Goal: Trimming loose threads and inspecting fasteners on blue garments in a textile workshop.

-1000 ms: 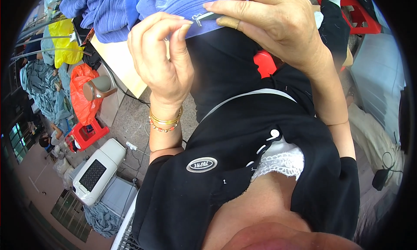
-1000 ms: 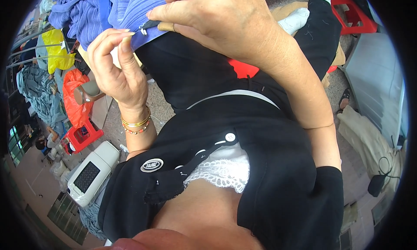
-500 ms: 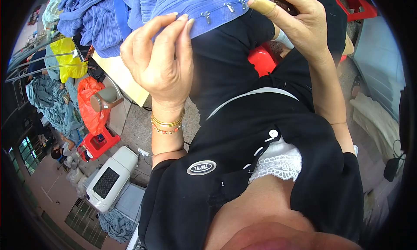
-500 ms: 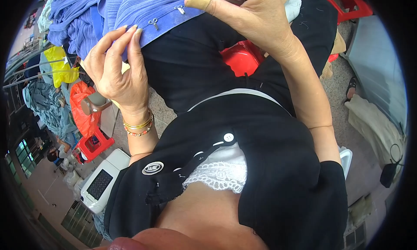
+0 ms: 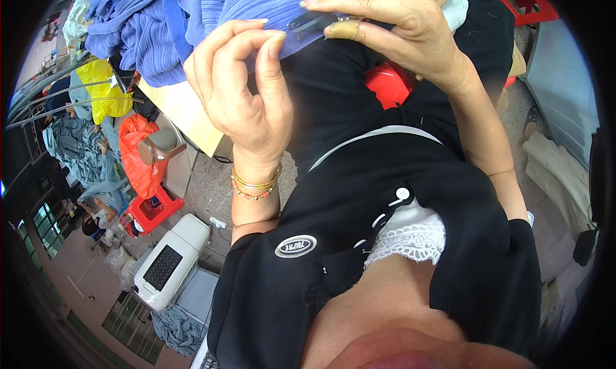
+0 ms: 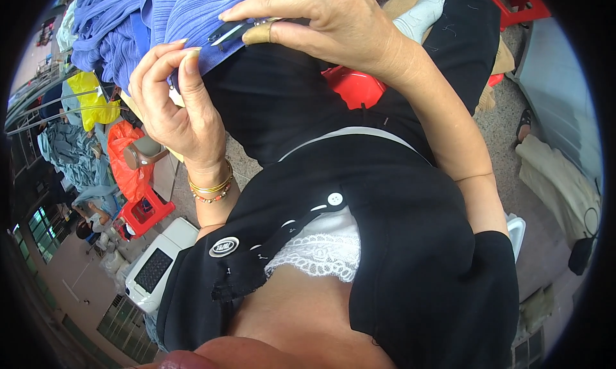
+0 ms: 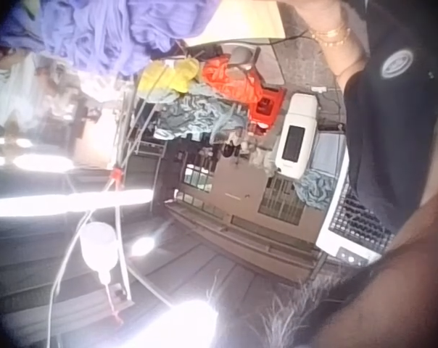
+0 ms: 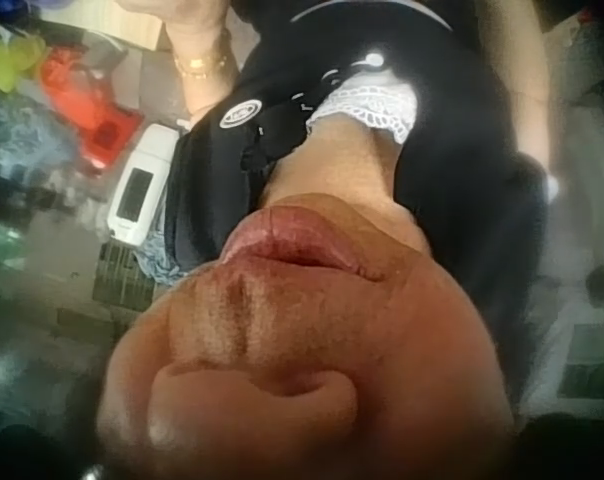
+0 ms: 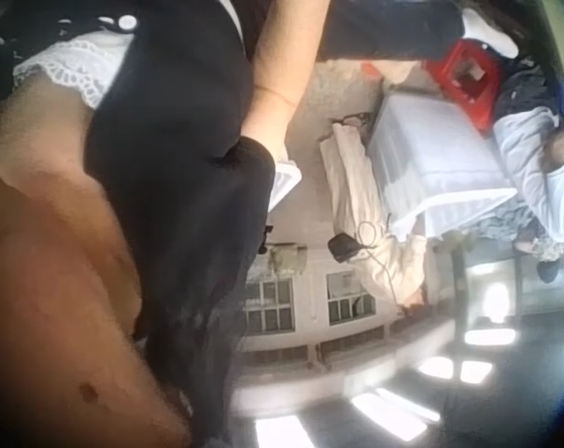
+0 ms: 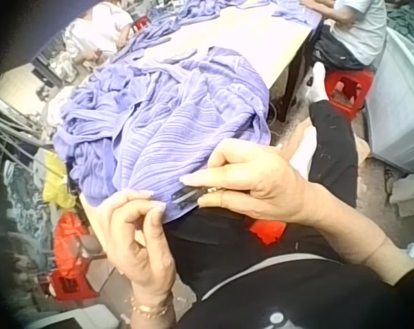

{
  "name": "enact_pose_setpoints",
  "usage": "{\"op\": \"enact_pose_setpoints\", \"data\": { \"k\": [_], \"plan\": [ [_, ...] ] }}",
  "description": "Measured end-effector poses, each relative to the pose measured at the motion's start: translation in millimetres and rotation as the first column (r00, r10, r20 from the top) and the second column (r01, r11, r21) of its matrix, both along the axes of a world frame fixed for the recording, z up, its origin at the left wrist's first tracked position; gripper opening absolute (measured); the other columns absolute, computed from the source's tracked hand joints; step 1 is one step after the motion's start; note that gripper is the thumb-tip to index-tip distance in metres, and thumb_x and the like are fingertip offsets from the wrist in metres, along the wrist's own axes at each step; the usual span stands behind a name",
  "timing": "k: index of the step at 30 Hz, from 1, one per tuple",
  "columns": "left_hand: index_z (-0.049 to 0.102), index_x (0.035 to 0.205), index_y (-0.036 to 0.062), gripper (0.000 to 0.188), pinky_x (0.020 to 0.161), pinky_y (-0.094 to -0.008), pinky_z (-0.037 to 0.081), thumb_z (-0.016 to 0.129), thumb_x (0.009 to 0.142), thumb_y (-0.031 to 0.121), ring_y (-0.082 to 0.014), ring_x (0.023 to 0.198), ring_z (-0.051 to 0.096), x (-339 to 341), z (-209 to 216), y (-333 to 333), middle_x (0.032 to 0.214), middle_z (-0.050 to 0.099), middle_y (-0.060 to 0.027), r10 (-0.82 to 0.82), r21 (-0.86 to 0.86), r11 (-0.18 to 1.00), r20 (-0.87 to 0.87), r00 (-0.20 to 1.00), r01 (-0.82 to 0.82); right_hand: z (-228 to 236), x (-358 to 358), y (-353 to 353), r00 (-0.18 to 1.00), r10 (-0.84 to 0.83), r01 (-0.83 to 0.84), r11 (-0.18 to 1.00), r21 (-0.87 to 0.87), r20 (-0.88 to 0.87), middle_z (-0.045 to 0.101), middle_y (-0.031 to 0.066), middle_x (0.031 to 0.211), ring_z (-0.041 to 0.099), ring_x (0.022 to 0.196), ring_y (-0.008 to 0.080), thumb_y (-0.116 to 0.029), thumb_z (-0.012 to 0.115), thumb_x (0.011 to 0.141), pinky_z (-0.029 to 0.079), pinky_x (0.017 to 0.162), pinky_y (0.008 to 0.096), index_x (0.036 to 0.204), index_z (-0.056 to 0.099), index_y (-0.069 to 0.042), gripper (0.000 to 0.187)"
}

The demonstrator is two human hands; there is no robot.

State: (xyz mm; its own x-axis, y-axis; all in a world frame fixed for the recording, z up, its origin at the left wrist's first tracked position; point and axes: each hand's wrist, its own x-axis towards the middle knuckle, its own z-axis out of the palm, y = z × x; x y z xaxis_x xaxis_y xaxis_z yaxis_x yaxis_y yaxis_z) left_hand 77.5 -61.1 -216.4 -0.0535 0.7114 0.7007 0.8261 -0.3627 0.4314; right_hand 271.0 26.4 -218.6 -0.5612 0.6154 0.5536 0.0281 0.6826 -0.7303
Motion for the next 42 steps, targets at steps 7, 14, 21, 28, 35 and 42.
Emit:
{"op": "enact_pose_setpoints", "data": {
  "k": [7,14,21,28,35,42],
  "plan": [
    [0.068,0.091,0.0056,0.006,0.086,-0.0318,0.043,0.072,0.086,0.009,-0.022,0.096,0.057,5,-1,-1,0.097,0.067,-0.0065,-0.044,-0.02,0.999,0.081,0.996,0.045,-25,-25,22,0.958,0.03,0.116,0.871,0.478,-0.286,0.057,0.0079,0.077,0.058,0.067,0.0211,-0.008,0.078,0.079,0.046,0.059,0.03,0.108,0.074,-0.005,0.03],
    [0.065,0.096,0.0062,0.02,0.094,-0.0365,0.041,0.078,0.081,0.01,-0.0266,0.105,0.056,-9,-4,-6,0.111,0.064,-0.0119,-0.057,-0.011,0.998,-0.014,0.998,0.057,-5,1,2,0.993,-0.037,0.029,0.997,-0.067,-0.112,0.061,0.0062,0.08,0.058,0.067,0.0172,-0.003,0.078,0.079,0.044,0.06,0.0289,0.107,0.073,-0.002,0.029],
    [0.064,0.102,0.0039,0.03,0.083,-0.0339,0.051,0.077,0.077,-0.005,-0.024,0.092,0.062,-42,-8,-21,0.097,0.065,-0.0096,0.008,-0.034,0.999,-0.117,0.993,-0.012,-16,11,1,0.967,-0.189,0.133,0.946,-0.295,-0.168,0.055,-0.0005,0.083,0.049,0.074,0.0069,-0.001,0.077,0.083,0.039,0.065,0.022,0.116,0.069,0.001,0.034],
    [0.066,0.098,0.0004,0.018,0.082,-0.0345,0.051,0.072,0.082,-0.005,-0.0257,0.089,0.064,-80,-34,-41,0.093,0.066,-0.0115,0.134,-0.088,0.986,-0.066,0.989,-0.139,-17,8,3,0.972,-0.196,0.165,0.962,-0.218,-0.13,0.055,0.0005,0.082,0.049,0.073,0.0068,-0.001,0.076,0.083,0.039,0.065,0.0215,0.114,0.069,0.003,0.032],
    [0.066,0.108,-0.0018,0.015,0.088,-0.031,0.051,0.061,0.095,0.003,-0.0176,0.094,0.066,-70,-35,-41,0.102,0.069,-0.0103,0.176,-0.343,0.939,0.42,0.89,-0.024,-4,1,-6,0.981,-0.192,0.182,0.966,-0.186,-0.04,0.056,0.0016,0.08,0.05,0.069,0.0076,-0.001,0.077,0.081,0.038,0.062,0.021,0.113,0.069,0.004,0.033],
    [0.073,0.11,0.0055,0.033,0.088,-0.0316,0.045,0.08,0.079,0.014,-0.0208,0.099,0.057,-30,-1,-20,0.099,0.062,-0.0069,0.024,-0.006,1.0,0.147,0.989,-0.024,-2,-1,-10,0.983,-0.181,0.181,0.973,-0.145,0.01,0.055,0.0012,0.08,0.049,0.069,0.008,-0.003,0.08,0.078,0.037,0.062,0.0213,0.112,0.071,0.002,0.035]
  ]
}}
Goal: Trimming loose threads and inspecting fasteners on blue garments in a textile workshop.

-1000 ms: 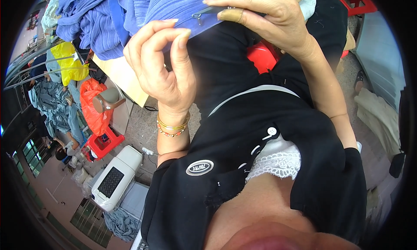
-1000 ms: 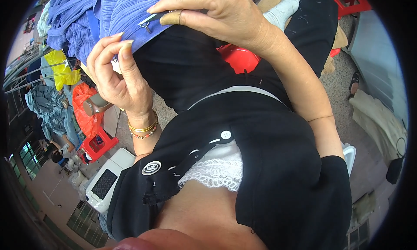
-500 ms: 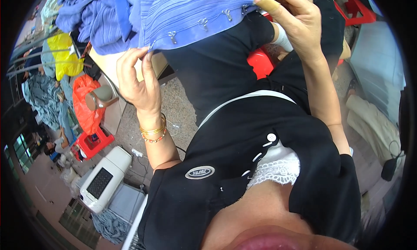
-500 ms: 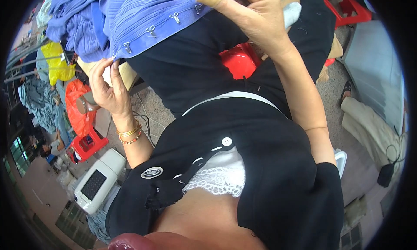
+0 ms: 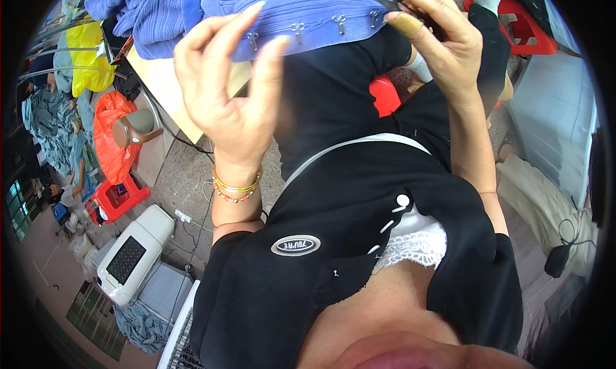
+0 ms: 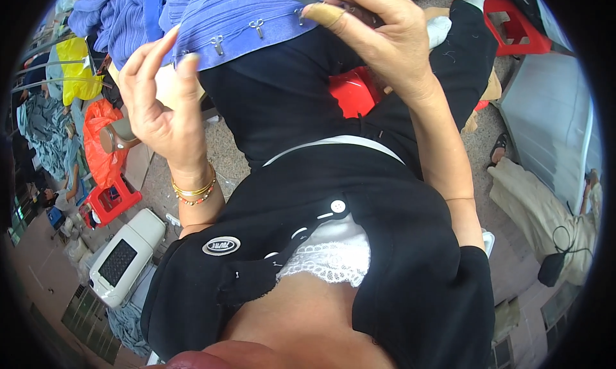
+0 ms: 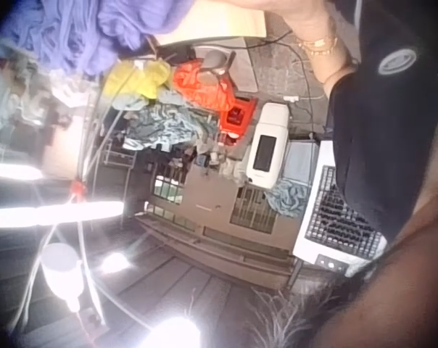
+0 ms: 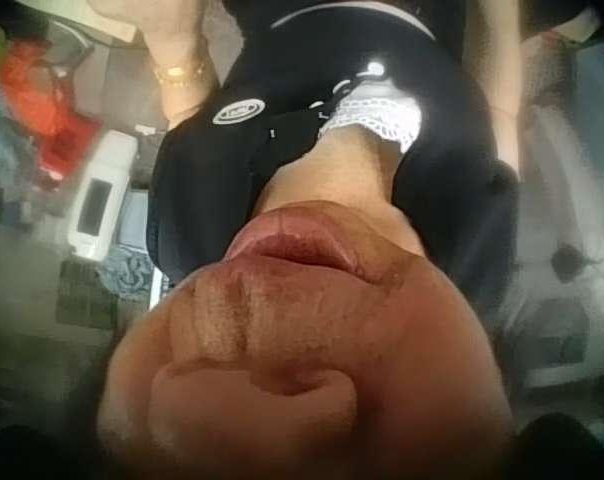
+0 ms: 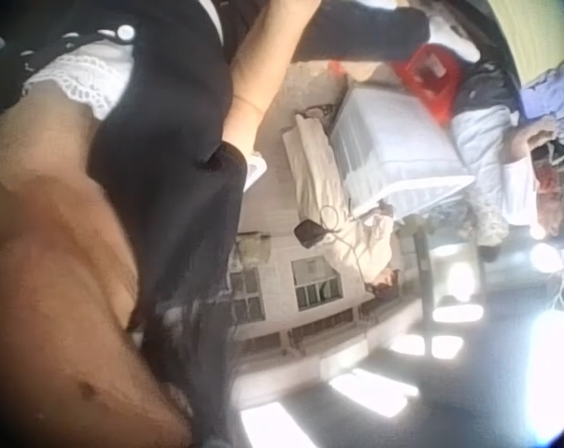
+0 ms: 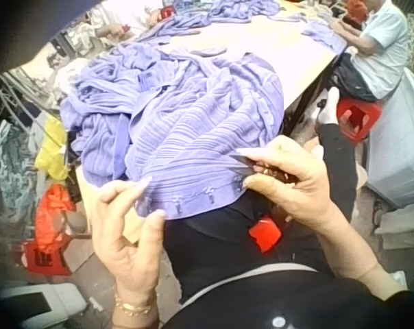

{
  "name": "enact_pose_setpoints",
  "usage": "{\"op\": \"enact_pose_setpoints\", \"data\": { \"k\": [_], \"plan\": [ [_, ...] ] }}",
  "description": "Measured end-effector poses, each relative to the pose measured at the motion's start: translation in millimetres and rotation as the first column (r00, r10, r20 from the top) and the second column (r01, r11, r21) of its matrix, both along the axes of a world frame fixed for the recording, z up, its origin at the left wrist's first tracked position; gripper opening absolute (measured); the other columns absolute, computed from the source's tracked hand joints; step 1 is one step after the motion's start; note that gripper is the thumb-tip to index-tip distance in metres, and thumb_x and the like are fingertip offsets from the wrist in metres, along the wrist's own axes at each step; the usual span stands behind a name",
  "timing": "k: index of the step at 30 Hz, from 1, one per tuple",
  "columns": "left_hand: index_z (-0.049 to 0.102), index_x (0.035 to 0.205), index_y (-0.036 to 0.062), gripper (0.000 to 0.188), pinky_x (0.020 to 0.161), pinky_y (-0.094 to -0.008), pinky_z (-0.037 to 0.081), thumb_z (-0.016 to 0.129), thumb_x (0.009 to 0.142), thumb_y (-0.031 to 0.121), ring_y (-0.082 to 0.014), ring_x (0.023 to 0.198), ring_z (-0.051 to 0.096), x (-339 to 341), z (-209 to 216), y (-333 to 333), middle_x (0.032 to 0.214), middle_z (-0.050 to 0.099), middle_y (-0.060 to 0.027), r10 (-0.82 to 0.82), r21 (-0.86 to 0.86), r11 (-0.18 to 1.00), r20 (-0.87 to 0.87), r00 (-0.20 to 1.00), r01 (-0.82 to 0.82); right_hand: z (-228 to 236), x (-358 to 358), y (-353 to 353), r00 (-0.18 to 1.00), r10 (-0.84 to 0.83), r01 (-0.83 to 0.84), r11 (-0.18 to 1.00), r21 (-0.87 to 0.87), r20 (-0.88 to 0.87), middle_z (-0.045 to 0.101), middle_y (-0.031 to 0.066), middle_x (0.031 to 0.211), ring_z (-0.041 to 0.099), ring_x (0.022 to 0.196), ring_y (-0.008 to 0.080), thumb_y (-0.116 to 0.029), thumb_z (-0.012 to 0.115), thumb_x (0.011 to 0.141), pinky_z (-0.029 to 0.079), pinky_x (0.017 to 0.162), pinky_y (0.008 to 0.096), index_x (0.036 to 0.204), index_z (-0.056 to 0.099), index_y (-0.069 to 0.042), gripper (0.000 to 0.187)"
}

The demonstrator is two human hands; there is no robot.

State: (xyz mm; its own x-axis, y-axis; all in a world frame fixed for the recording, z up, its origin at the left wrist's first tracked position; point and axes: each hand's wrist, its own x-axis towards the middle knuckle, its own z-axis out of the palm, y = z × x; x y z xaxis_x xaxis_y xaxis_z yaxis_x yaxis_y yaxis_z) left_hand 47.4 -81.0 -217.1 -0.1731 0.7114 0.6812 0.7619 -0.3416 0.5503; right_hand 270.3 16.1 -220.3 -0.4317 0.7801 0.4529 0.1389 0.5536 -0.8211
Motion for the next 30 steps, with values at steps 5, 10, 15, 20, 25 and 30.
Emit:
{"op": "enact_pose_setpoints", "data": {
  "k": [5,10,15,20,25,30],
  "plan": [
    [0.076,0.103,0.0115,0.037,0.084,-0.033,0.04,0.086,0.069,0.017,-0.0211,0.093,0.054,14,-2,15,0.095,0.062,-0.0033,0.056,-0.022,0.998,-0.158,0.986,-0.06,0,0,-5,0.999,0.027,-0.028,0.999,-0.029,-0.023,0.056,0.0015,0.082,0.048,0.069,0.0078,-0.002,0.08,0.079,0.037,0.062,0.0208,0.114,0.071,0.001,0.036],
    [0.078,0.092,0.0099,0.018,0.082,-0.0307,0.041,0.081,0.074,0.008,-0.0182,0.087,0.056,18,-11,10,0.093,0.064,-0.0025,0.048,0.005,0.999,-0.058,0.997,-0.047,-3,-2,-7,0.999,0.03,-0.032,0.999,-0.029,-0.039,0.056,0.0019,0.082,0.049,0.07,0.0085,-0.001,0.079,0.079,0.038,0.062,0.0214,0.114,0.07,0.001,0.037],
    [0.073,0.093,0.0006,0.007,0.081,-0.0262,0.047,0.072,0.086,0.002,-0.0156,0.093,0.06,11,-17,10,0.096,0.064,-0.0074,-0.074,0.0,0.997,0.372,0.925,0.08,10,-6,-3,0.993,0.113,-0.115,0.991,0.071,0.03,0.057,0.0043,0.081,0.051,0.07,0.013,-0.001,0.081,0.076,0.04,0.062,0.0247,0.115,0.07,0.002,0.04],
    [0.07,0.101,-0.0013,0.011,0.087,-0.0289,0.047,0.065,0.092,0.002,-0.0185,0.097,0.061,0,-17,9,0.103,0.065,-0.0105,-0.096,0.018,0.995,0.304,0.948,0.095,20,-10,-6,0.987,0.138,-0.146,0.985,0.095,0.08,0.057,0.0054,0.08,0.051,0.07,0.0148,-0.002,0.081,0.076,0.04,0.061,0.0262,0.117,0.07,0.001,0.043],
    [0.071,0.112,0.0027,0.025,0.093,-0.0328,0.047,0.068,0.088,0.008,-0.0243,0.104,0.06,-5,-19,4,0.114,0.066,-0.012,-0.106,-0.021,0.994,0.007,0.994,0.107,19,-9,-6,0.986,0.139,-0.148,0.984,0.096,0.089,0.057,0.006,0.081,0.051,0.069,0.0153,-0.002,0.081,0.076,0.04,0.061,0.0263,0.118,0.069,0.001,0.044],
    [0.074,0.112,0.0099,0.034,0.086,-0.0314,0.047,0.08,0.078,0.013,-0.0205,0.099,0.058,-1,-22,4,0.115,0.064,-0.0077,-0.055,-0.002,0.998,-0.091,0.994,0.055,21,-12,-6,0.984,0.143,-0.155,0.981,0.116,0.105,0.058,0.0069,0.082,0.053,0.07,0.0165,-0.002,0.081,0.076,0.042,0.061,0.0269,0.118,0.069,0.0,0.044]
  ]
}}
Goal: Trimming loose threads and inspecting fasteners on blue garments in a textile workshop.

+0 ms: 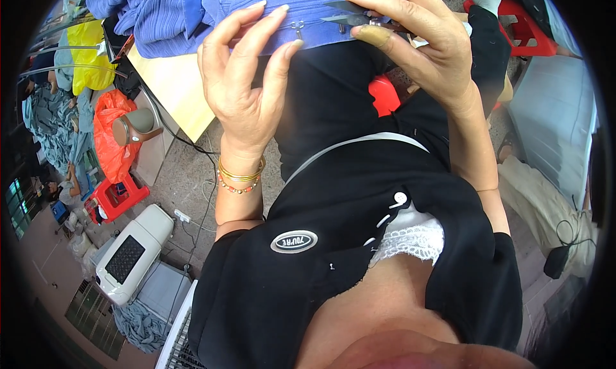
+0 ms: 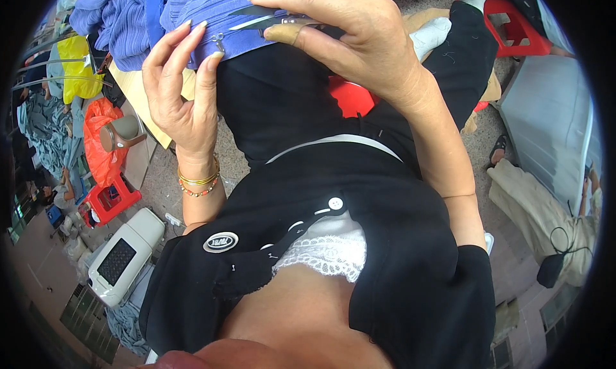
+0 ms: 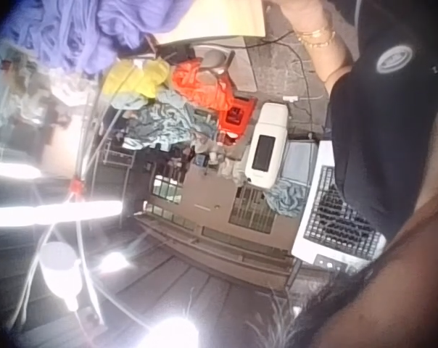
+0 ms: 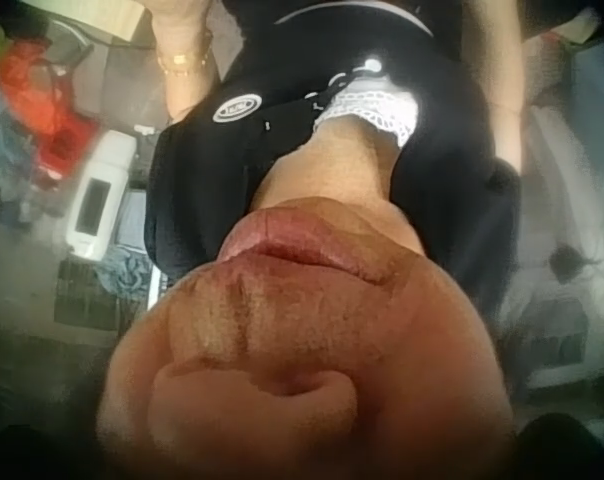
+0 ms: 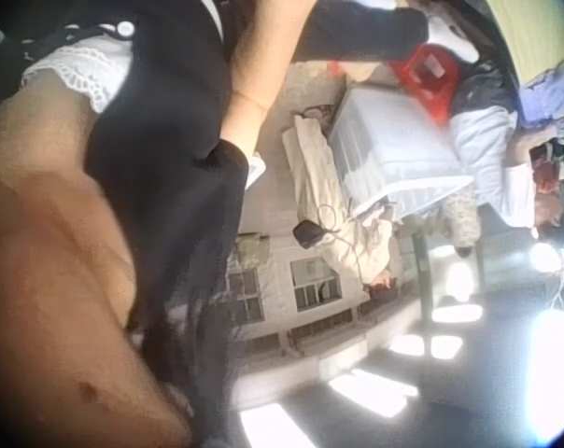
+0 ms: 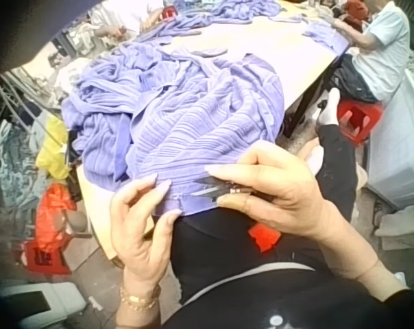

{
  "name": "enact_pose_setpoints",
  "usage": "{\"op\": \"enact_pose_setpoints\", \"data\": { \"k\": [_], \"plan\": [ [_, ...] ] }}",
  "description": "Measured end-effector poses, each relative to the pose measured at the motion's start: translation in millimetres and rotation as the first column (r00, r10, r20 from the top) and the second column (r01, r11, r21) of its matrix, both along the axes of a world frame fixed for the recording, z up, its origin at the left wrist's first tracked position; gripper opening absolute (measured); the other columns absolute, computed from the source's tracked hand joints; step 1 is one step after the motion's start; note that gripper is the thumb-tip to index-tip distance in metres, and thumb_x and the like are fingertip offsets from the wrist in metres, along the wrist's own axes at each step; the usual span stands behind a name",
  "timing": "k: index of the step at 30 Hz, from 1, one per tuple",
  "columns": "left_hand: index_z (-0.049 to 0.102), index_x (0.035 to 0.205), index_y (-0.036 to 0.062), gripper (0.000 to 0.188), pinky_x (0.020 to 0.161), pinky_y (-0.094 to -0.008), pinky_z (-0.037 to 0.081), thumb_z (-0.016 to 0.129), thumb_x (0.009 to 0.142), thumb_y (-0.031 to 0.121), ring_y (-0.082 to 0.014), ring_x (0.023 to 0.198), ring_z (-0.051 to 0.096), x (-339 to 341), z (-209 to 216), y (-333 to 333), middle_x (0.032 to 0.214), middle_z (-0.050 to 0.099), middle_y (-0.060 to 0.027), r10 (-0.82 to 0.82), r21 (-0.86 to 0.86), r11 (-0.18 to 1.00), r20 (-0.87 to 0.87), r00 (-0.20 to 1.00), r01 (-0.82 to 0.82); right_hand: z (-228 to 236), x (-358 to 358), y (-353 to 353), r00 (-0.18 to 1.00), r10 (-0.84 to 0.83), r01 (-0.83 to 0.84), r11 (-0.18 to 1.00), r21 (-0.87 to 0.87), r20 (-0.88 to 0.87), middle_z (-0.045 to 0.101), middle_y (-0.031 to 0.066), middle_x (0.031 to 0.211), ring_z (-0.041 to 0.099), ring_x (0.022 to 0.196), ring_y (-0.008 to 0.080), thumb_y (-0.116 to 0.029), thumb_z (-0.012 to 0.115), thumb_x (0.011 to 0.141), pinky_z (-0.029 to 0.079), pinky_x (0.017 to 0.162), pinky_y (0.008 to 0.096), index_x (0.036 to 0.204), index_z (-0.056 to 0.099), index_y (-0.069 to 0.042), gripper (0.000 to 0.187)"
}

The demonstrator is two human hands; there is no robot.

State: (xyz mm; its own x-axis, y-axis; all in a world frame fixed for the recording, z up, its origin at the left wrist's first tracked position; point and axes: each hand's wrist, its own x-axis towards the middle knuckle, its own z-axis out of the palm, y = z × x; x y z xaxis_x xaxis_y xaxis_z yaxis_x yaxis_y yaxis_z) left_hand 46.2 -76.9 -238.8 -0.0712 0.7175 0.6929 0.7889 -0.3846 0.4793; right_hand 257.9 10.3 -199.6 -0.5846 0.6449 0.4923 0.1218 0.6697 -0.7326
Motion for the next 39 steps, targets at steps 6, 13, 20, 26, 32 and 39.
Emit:
{"op": "enact_pose_setpoints", "data": {
  "k": [6,13,20,26,32,39],
  "plan": [
    [0.077,0.109,0.016,0.029,0.083,-0.0291,0.045,0.076,0.081,0.009,-0.0186,0.094,0.052,-1,3,4,0.117,0.063,-0.0053,-0.043,-0.038,0.998,-0.04,0.998,0.042,-2,0,0,0.999,-0.029,0.029,0.999,0.019,0.022,0.059,0.0073,0.082,0.054,0.07,0.0165,-0.004,0.08,0.077,0.043,0.061,0.0271,0.118,0.069,-0.001,0.043],
    [0.076,0.11,0.0118,0.027,0.084,-0.0292,0.043,0.072,0.083,0.008,-0.0189,0.092,0.051,-15,11,9,0.116,0.063,-0.0059,-0.206,-0.112,0.97,0.078,0.975,0.214,-6,2,1,0.999,-0.041,0.041,0.999,0.033,-0.001,0.059,0.007,0.081,0.053,0.07,0.0166,-0.004,0.08,0.077,0.042,0.061,0.0274,0.118,0.069,-0.001,0.043],
    [0.077,0.095,0.011,0.027,0.079,-0.0292,0.047,0.085,0.069,0.01,-0.0184,0.093,0.055,10,14,9,0.108,0.065,-0.0033,0.0,-0.024,1.0,-0.011,1.0,0.0,-4,0,0,0.999,-0.036,0.036,0.999,0.038,-0.002,0.059,0.0072,0.082,0.053,0.07,0.0168,-0.004,0.08,0.077,0.042,0.061,0.0275,0.118,0.069,-0.001,0.042],
    [0.077,0.09,0.0067,0.013,0.08,-0.0271,0.047,0.079,0.078,0.003,-0.0159,0.091,0.059,13,9,11,0.103,0.069,-0.005,0.014,-0.036,0.999,0.258,0.966,-0.005,-2,2,0,0.999,-0.039,0.038,0.999,0.023,0.032,0.059,0.0073,0.082,0.053,0.07,0.0167,-0.004,0.08,0.077,0.043,0.061,0.0277,0.118,0.069,-0.001,0.042],
    [0.076,0.096,-0.0006,0.012,0.083,-0.0247,0.051,0.074,0.084,-0.001,-0.0122,0.093,0.064,8,12,9,0.103,0.07,-0.0096,-0.114,-0.048,0.978,0.689,0.716,0.203,10,-7,2,0.997,0.013,-0.017,0.999,0.049,0.073,0.059,0.0085,0.082,0.057,0.07,0.019,-0.006,0.08,0.077,0.045,0.061,0.0285,0.116,0.07,-0.003,0.041],
    [0.076,0.096,-0.0009,0.012,0.084,-0.0241,0.052,0.073,0.085,-0.003,-0.013,0.092,0.065,6,8,10,0.101,0.071,-0.0102,-0.096,-0.033,0.984,0.729,0.677,0.175,23,-16,3,0.98,0.002,-0.045,0.978,0.206,0.201,0.061,0.009,0.083,0.061,0.068,0.0232,-0.011,0.078,0.078,0.049,0.059,0.0318,0.108,0.072,-0.004,0.032]
  ]
}}
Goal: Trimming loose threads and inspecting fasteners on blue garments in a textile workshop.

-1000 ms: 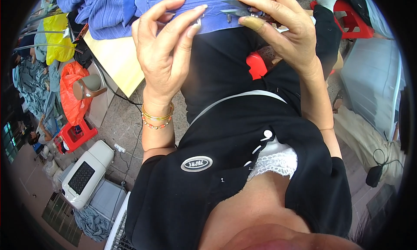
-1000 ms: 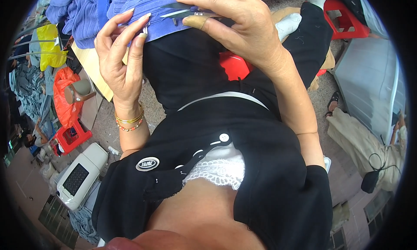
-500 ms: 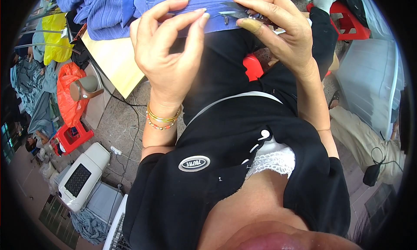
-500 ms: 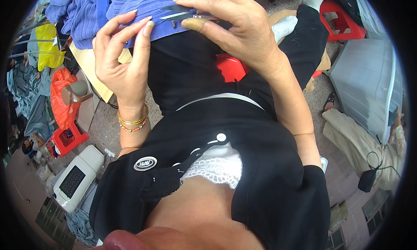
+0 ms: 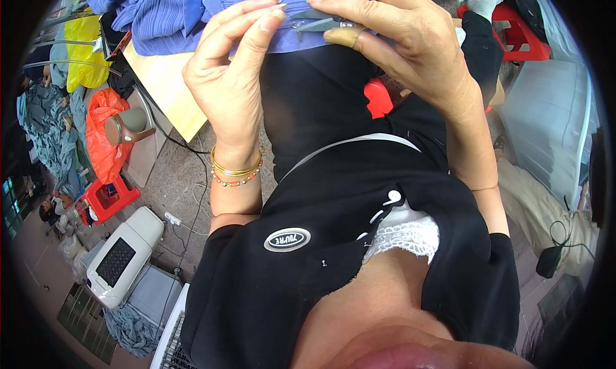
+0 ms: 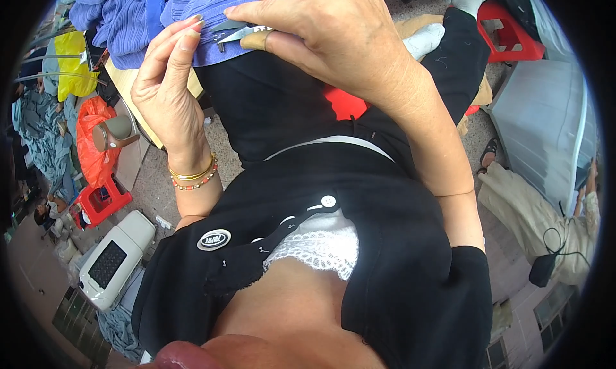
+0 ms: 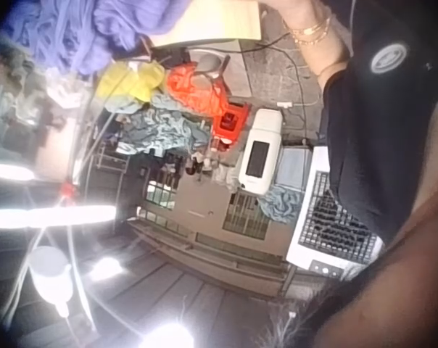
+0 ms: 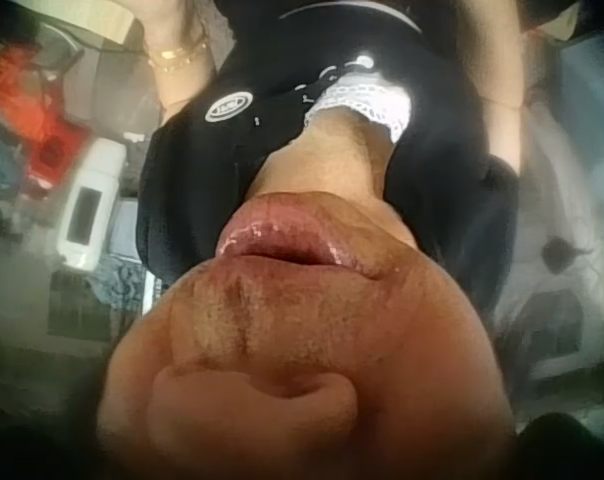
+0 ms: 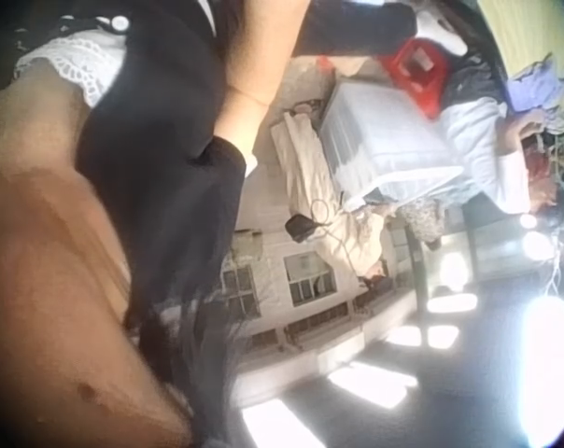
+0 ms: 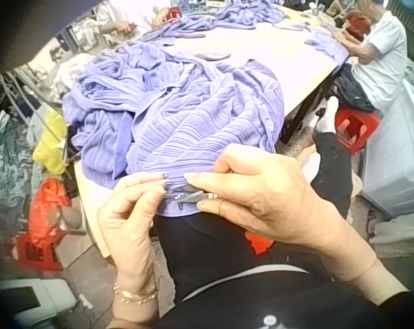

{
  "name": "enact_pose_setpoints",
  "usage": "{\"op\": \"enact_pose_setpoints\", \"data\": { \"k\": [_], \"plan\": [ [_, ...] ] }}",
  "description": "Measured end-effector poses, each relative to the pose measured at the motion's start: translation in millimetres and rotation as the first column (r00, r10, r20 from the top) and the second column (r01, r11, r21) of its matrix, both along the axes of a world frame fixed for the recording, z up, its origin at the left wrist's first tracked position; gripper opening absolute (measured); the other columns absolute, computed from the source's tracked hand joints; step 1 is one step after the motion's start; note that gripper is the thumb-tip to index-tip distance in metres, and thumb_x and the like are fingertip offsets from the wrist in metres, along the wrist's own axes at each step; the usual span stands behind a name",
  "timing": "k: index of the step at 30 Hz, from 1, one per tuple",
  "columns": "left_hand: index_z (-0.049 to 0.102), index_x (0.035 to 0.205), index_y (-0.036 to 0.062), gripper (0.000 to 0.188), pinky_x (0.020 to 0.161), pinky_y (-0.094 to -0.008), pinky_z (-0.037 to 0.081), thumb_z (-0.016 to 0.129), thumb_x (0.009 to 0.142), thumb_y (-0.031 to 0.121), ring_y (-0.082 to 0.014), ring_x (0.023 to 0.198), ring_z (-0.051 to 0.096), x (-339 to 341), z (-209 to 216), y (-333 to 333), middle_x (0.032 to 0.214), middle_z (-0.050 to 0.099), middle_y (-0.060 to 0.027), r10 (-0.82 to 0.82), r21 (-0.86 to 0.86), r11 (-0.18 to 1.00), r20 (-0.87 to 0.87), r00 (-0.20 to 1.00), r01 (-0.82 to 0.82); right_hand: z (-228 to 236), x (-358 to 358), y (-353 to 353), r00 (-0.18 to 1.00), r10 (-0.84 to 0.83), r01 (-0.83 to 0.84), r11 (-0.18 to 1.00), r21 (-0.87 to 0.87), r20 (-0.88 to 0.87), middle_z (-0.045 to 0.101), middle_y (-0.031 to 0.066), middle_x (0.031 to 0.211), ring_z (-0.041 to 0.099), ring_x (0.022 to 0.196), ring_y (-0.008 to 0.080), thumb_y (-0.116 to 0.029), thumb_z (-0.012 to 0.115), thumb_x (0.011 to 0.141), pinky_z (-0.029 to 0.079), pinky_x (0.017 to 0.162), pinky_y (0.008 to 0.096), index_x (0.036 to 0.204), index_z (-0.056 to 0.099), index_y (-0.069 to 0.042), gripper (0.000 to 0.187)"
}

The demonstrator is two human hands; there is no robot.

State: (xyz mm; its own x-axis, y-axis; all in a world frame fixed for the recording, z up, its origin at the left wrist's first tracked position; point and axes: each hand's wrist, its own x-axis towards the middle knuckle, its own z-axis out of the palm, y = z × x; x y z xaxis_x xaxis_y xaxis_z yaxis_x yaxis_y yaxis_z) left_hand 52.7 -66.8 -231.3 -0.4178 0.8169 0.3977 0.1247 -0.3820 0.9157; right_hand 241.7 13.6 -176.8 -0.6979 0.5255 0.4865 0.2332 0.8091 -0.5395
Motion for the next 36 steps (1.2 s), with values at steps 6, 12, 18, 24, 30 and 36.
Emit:
{"op": "enact_pose_setpoints", "data": {
  "k": [6,12,18,24,30,36],
  "plan": [
    [0.076,0.095,-0.0013,0.01,0.084,-0.0243,0.052,0.072,0.086,-0.003,-0.0135,0.092,0.066,4,0,2,0.098,0.072,-0.0101,-0.022,0.024,0.999,0.045,0.999,0.021,2,-5,-1,1.0,-0.012,0.012,0.998,0.064,0.005,0.06,0.0081,0.081,0.061,0.067,0.0227,-0.011,0.079,0.076,0.049,0.057,0.0316,0.106,0.072,-0.004,0.031],
    [0.073,0.1,-0.0007,0.014,0.086,-0.028,0.051,0.072,0.088,0.005,-0.0171,0.095,0.066,2,3,-1,0.105,0.07,-0.0115,-0.005,0.035,0.999,-0.152,0.988,0.011,-8,2,5,0.991,-0.049,0.047,0.999,-0.02,-0.125,0.06,0.0085,0.077,0.06,0.064,0.0198,-0.009,0.079,0.079,0.048,0.057,0.0297,0.103,0.073,-0.004,0.025],
    [0.077,0.103,0.0193,0.038,0.082,-0.0314,0.044,0.087,0.066,0.022,-0.0197,0.09,0.052,3,7,-2,0.114,0.065,-0.0011,0.2,0.165,0.98,-0.856,0.477,-0.114,-21,30,7,0.958,-0.181,0.131,0.966,-0.222,-0.223,0.061,0.0042,0.077,0.054,0.069,0.0116,-0.004,0.078,0.08,0.042,0.061,0.0236,0.112,0.072,0.0,0.033],
    [0.077,0.096,0.0171,0.026,0.079,-0.0308,0.042,0.084,0.071,0.015,-0.0186,0.089,0.058,-2,9,8,0.109,0.068,0.0008,0.324,0.332,0.942,-0.874,0.361,-0.042,-35,38,0,0.955,-0.112,0.024,0.953,-0.303,-0.276,0.059,0.0042,0.079,0.053,0.073,0.0148,-0.003,0.079,0.08,0.041,0.067,0.0271,0.116,0.071,-0.001,0.037],
    [0.071,0.092,0.0097,0.013,0.079,-0.0312,0.043,0.077,0.08,0.01,-0.019,0.09,0.061,5,3,10,0.1,0.068,-0.001,0.253,0.284,0.959,-0.845,0.471,-0.005,-40,36,3,0.97,-0.023,-0.04,0.967,-0.251,-0.243,0.057,0.0079,0.081,0.055,0.071,0.0186,-0.005,0.078,0.08,0.043,0.063,0.0287,0.115,0.07,-0.002,0.036],
    [0.069,0.092,0.0076,0.011,0.079,-0.031,0.044,0.075,0.083,0.009,-0.02,0.09,0.061,18,6,10,0.097,0.066,-0.0042,0.239,0.251,0.966,-0.806,0.541,-0.054,-72,16,30,0.859,0.216,-0.068,0.946,0.316,-0.464,0.057,0.009,0.08,0.057,0.067,0.0205,-0.011,0.077,0.082,0.045,0.06,0.0301,0.113,0.071,-0.003,0.033]
  ]
}}
